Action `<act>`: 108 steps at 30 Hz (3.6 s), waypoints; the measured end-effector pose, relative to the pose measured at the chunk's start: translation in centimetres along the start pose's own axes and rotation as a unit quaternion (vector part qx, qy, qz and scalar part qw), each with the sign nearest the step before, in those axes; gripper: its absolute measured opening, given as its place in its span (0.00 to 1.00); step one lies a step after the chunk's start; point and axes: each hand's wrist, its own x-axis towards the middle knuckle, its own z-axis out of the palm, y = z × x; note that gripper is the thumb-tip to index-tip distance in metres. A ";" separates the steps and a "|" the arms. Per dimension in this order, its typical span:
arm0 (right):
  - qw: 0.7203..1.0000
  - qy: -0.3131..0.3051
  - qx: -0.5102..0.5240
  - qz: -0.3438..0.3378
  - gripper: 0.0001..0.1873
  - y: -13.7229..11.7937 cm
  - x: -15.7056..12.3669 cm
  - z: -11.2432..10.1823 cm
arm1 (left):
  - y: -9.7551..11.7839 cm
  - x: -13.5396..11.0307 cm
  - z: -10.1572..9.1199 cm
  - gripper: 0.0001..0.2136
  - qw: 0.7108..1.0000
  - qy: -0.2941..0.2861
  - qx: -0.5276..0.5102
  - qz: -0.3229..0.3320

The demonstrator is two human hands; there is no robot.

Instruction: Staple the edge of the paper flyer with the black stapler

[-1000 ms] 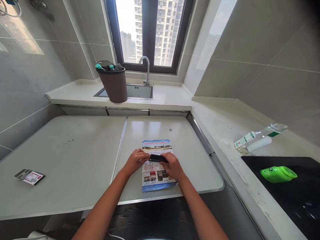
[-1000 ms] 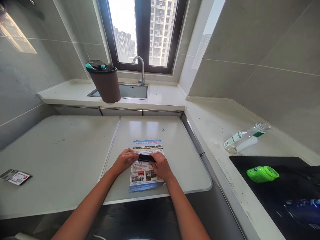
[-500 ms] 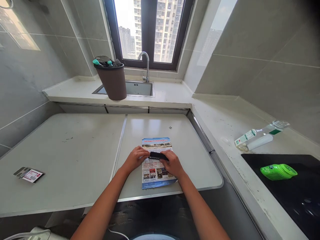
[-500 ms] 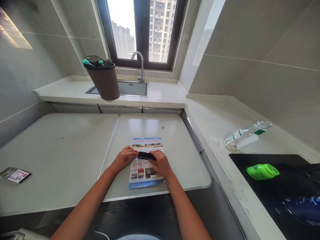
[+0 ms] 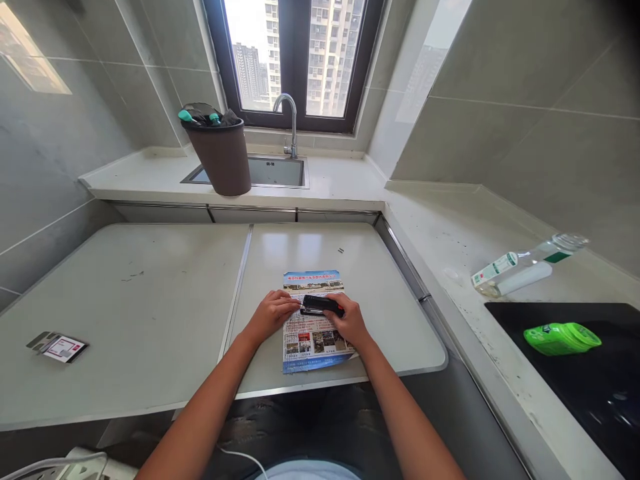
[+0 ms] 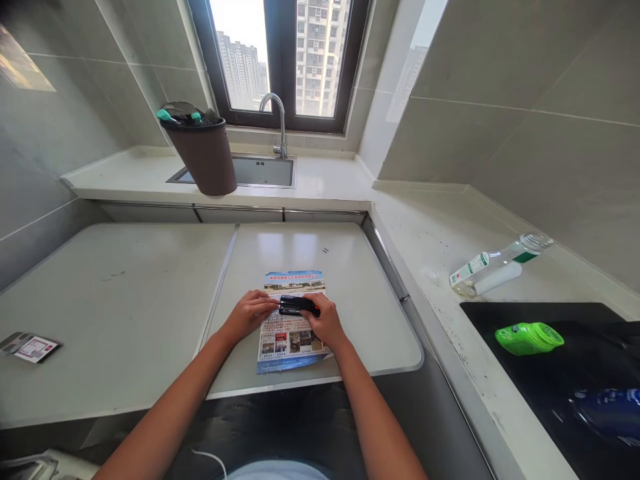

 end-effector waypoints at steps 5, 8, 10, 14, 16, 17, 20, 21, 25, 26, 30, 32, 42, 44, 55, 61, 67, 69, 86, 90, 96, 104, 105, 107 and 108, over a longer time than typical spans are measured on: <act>1.000 -0.009 -0.002 0.002 0.16 -0.1 0.0 0.0 | 0.4 0.2 -0.3 0.10 1.000 -0.017 0.010 -0.001; 1.000 -0.008 -0.005 0.001 0.17 0.0 0.0 0.0 | 0.5 0.3 -0.3 0.10 1.000 -0.013 0.003 0.000; 1.000 -0.007 -0.006 -0.001 0.16 0.0 0.0 0.0 | 0.5 0.3 -0.2 0.09 1.000 -0.009 -0.001 0.009; 1.000 -0.010 -0.006 0.004 0.16 -0.1 0.0 -0.1 | 0.5 0.4 0.1 0.08 1.000 -0.017 0.002 0.021; 1.000 -0.012 -0.004 0.006 0.16 -0.2 0.1 -0.1 | 0.5 0.4 0.0 0.07 1.000 -0.015 0.002 0.023; 1.000 -0.011 -0.003 0.005 0.16 -0.2 0.1 -0.1 | 0.5 0.5 0.0 0.07 1.000 -0.009 -0.005 0.021; 1.000 -0.010 0.002 0.001 0.16 -0.3 0.1 -0.1 | 0.5 0.6 -0.3 0.05 0.998 0.030 -0.051 -0.010; 1.000 -0.010 0.002 0.001 0.16 -0.3 0.1 -0.1 | 0.5 0.6 -0.4 0.05 0.996 0.041 -0.068 -0.027; 1.000 -0.015 0.001 0.006 0.16 -0.2 0.0 -0.1 | 0.2 0.5 -0.6 0.03 0.988 0.044 -0.121 -0.088; 1.000 -0.015 0.001 0.007 0.17 -0.2 0.0 -0.1 | 0.2 0.5 -0.6 0.03 0.986 0.038 -0.130 -0.097; 1.000 -0.015 0.004 0.006 0.17 -0.1 0.0 -0.1 | 0.0 0.7 -0.6 0.03 0.981 0.011 -0.148 -0.127; 1.000 -0.014 0.004 0.003 0.16 -0.1 0.0 -0.1 | 0.0 0.8 -0.6 0.04 0.978 -0.002 -0.157 -0.137; 1.000 -0.008 0.001 -0.007 0.15 -0.1 0.1 -0.2 | 0.2 1.1 -0.9 0.05 0.978 -0.030 -0.163 -0.128; 1.000 -0.009 -0.001 -0.005 0.15 -0.2 0.1 -0.2 | 0.3 1.1 -0.9 0.05 0.980 -0.032 -0.154 -0.123; 0.997 0.021 0.062 0.039 0.14 -0.8 0.2 -1.1 | -0.4 0.5 -0.4 0.05 0.987 0.006 -0.121 -0.109; 0.990 0.014 0.137 0.037 0.14 -1.1 0.2 -2.0 | 0.3 0.6 -1.1 0.06 0.959 0.025 -0.237 -0.156; 0.979 -0.127 0.162 -0.002 0.16 -2.1 0.4 -2.0 | 1.8 1.1 -1.1 0.25 0.950 -0.042 -0.282 -0.129; 0.976 -0.154 0.154 -0.014 0.16 -2.3 0.4 -1.9 | 2.0 1.2 -1.0 0.23 0.953 -0.050 -0.271 -0.123; 0.976 0.153 0.087 0.127 0.18 1.0 0.5 -3.3 | 1.3 1.2 -0.1 0.05 0.987 0.044 -0.080 -0.130; 0.961 0.232 -0.018 0.148 0.20 4.2 0.6 -7.3 | 0.9 1.1 0.6 0.15 0.989 -0.020 -0.015 -0.148; 0.975 0.170 -0.023 0.140 0.23 7.4 0.2 -10.5 | 0.4 0.9 1.5 0.19 0.986 -0.055 0.023 -0.155; 0.999 0.013 -0.003 0.051 0.15 5.8 -0.1 -10.3 | 0.6 1.3 1.3 0.18 0.985 -0.040 0.009 -0.168; 0.999 0.005 -0.010 0.044 0.15 5.6 -0.1 -10.4 | 0.6 1.3 1.2 0.18 0.985 -0.040 0.006 -0.168; 0.999 -0.001 -0.023 0.033 0.14 5.3 -0.2 -10.6 | 0.5 1.3 1.2 0.18 0.984 -0.041 0.006 -0.173; 0.999 -0.003 -0.025 0.029 0.14 5.2 -0.3 -10.7 | 0.5 1.3 1.3 0.18 0.983 -0.040 0.011 -0.178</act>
